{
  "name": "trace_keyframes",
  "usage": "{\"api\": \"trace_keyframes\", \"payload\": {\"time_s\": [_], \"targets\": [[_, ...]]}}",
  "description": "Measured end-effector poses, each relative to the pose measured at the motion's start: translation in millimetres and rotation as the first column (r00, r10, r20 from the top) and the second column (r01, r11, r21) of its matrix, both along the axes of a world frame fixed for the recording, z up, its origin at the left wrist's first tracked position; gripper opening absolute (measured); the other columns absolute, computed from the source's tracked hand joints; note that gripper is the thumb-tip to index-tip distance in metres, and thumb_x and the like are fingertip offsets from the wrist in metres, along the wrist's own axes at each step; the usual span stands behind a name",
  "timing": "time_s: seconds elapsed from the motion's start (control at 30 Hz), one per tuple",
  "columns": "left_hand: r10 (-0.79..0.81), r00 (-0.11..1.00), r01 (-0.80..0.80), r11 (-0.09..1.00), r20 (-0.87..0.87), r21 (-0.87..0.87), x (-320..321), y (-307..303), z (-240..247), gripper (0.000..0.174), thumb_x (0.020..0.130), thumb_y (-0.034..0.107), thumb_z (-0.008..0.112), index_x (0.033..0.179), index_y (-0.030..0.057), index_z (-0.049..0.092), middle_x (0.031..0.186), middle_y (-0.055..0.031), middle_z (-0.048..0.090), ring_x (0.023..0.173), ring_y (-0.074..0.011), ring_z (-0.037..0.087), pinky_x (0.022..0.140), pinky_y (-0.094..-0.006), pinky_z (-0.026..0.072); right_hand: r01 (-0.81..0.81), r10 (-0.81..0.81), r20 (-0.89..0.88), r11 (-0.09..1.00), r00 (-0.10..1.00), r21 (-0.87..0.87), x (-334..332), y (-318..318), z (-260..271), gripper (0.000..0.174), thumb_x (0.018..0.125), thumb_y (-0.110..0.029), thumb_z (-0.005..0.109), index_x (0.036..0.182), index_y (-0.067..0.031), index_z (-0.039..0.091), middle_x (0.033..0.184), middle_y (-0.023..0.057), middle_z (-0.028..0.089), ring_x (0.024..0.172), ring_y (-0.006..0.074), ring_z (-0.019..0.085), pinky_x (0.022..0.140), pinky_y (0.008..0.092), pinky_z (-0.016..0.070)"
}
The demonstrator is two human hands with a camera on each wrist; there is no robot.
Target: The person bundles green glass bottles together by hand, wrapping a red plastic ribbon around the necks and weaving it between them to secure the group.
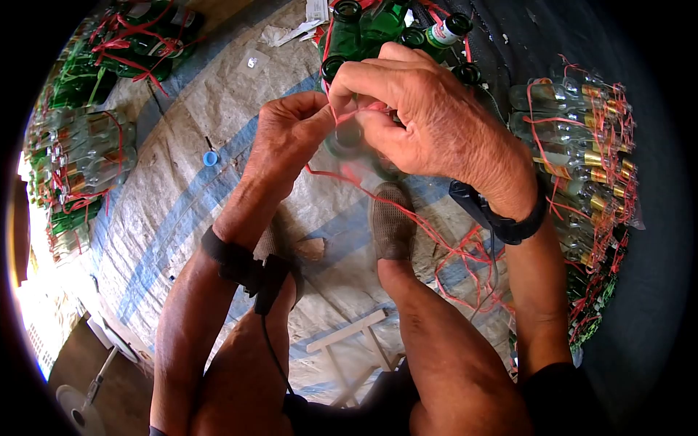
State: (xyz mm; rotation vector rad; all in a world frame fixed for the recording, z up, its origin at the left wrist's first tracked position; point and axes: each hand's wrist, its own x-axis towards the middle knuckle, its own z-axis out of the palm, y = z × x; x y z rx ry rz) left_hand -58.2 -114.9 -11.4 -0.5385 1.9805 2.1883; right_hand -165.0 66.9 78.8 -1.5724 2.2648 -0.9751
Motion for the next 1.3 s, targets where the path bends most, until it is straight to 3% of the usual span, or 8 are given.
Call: {"api": "trace_keyframes", "payload": {"time_s": [0.2, 0.33, 0.4, 0.67, 0.8, 0.87, 1.07, 1.3], "targets": [[-0.029, 0.999, 0.029, 0.999, -0.034, 0.016, -1.0, -1.2, 2.7, 0.023, 0.104, 0.024, 0.078, 0.097, 0.0016, 0.081, 0.084, 0.0058, 0.071, 0.075, -0.0017, 0.056, 0.064, -0.0236, 0.0428, 0.053, -0.054, 0.028, 0.997, 0.998, 0.05, -0.1, 3.0, 3.3, 0.015, 0.082, 0.0, 0.068, 0.095, -0.0085, 0.069, 0.084, 0.0041, 0.067, 0.087, 0.0277, 0.061, 0.079, 0.0411, 0.0501], [-0.022, 0.996, 0.031, 0.995, -0.085, 0.096, -0.5, 0.0, 9.2, 0.021, 0.104, 0.022, 0.078, 0.102, 0.0013, 0.082, 0.09, 0.0034, 0.075, 0.08, -0.0025, 0.06, 0.07, -0.0235, 0.0469, 0.012, -0.007, -0.136, 0.999, 0.991, 0.037, -3.3, 4.1, 18.1, 0.019, 0.079, 0.003, 0.073, 0.096, -0.0063, 0.071, 0.081, 0.0045, 0.064, 0.081, 0.0241, 0.059, 0.075, 0.0388, 0.0478], [0.015, 0.997, -0.007, 0.993, -0.069, 0.119, -1.7, 0.2, 10.9, 0.017, 0.102, 0.013, 0.08, 0.108, -0.0019, 0.084, 0.091, -0.0057, 0.081, 0.082, -0.0098, 0.072, 0.074, -0.0279, 0.0583, 0.016, -0.009, -0.127, 0.998, 0.992, 0.054, -3.3, 7.0, 21.8, 0.022, 0.077, 0.006, 0.076, 0.097, -0.0035, 0.073, 0.082, 0.0051, 0.065, 0.079, 0.0214, 0.059, 0.074, 0.0375, 0.0465], [-0.056, 0.995, 0.065, 0.992, -0.084, 0.11, 2.2, -3.4, 12.5, 0.025, 0.105, 0.021, 0.077, 0.116, -0.0003, 0.082, 0.098, 0.001, 0.079, 0.088, -0.0046, 0.064, 0.08, -0.0247, 0.0506, 0.194, -0.209, 0.072, 0.966, 0.975, 0.169, 3.3, 16.0, 21.4, 0.009, 0.082, -0.006, 0.076, 0.089, -0.0031, 0.07, 0.068, 0.0098, 0.071, 0.061, 0.0242, 0.066, 0.061, 0.0387, 0.0512], [-0.095, 0.99, 0.1, 0.994, -0.102, 0.051, 2.9, -6.0, 12.3, 0.025, 0.107, 0.023, 0.076, 0.115, -0.0007, 0.082, 0.097, 0.0016, 0.078, 0.088, -0.004, 0.062, 0.078, -0.0239, 0.0496, 0.231, -0.212, -0.096, 0.926, 0.972, 0.3, 3.1, 18.6, 41.0, 0.01, 0.087, -0.007, 0.076, 0.088, 0.0001, 0.069, 0.069, 0.0111, 0.071, 0.057, 0.0221, 0.068, 0.057, 0.0383, 0.0514], [-0.093, 0.991, 0.098, 0.994, -0.096, 0.041, 3.3, -6.2, 12.6, 0.025, 0.107, 0.023, 0.076, 0.114, -0.0007, 0.082, 0.097, 0.0021, 0.078, 0.087, -0.0038, 0.062, 0.078, -0.0239, 0.0494, 0.308, -0.367, 0.13, 0.891, 0.921, 0.333, 3.6, 19.5, 49.4, 0.008, 0.091, -0.006, 0.074, 0.09, 0.0006, 0.069, 0.068, 0.0117, 0.07, 0.059, 0.0194, 0.068, 0.058, 0.0365, 0.0507], [-0.1, 0.989, 0.101, 0.995, -0.112, 0.005, 4.8, -7.2, 11.8, 0.026, 0.108, 0.024, 0.075, 0.114, -0.0006, 0.081, 0.096, 0.0038, 0.076, 0.087, -0.0033, 0.06, 0.077, -0.0238, 0.0488, 0.346, -0.416, 0.225, 0.892, 0.881, 0.292, 2.7, 34.5, 35.9, 0.008, 0.096, -0.006, 0.073, 0.095, 0.0013, 0.068, 0.069, 0.0057, 0.066, 0.063, 0.0089, 0.06, 0.058, 0.0312, 0.0468], [-0.09, 0.989, 0.099, 0.992, -0.114, 0.075, 4.3, -5.3, 11.5, 0.024, 0.109, 0.022, 0.075, 0.114, -0.0002, 0.081, 0.095, 0.0052, 0.074, 0.087, -0.0033, 0.059, 0.077, -0.0236, 0.0475, 0.388, -0.445, 0.338, 0.894, 0.829, 0.224, 3.4, 41.8, 23.1, 0.005, 0.099, -0.001, 0.067, 0.103, 0.0033, 0.067, 0.082, 0.0017, 0.065, 0.072, 0.0065, 0.058, 0.061, 0.0274, 0.0468]]}}
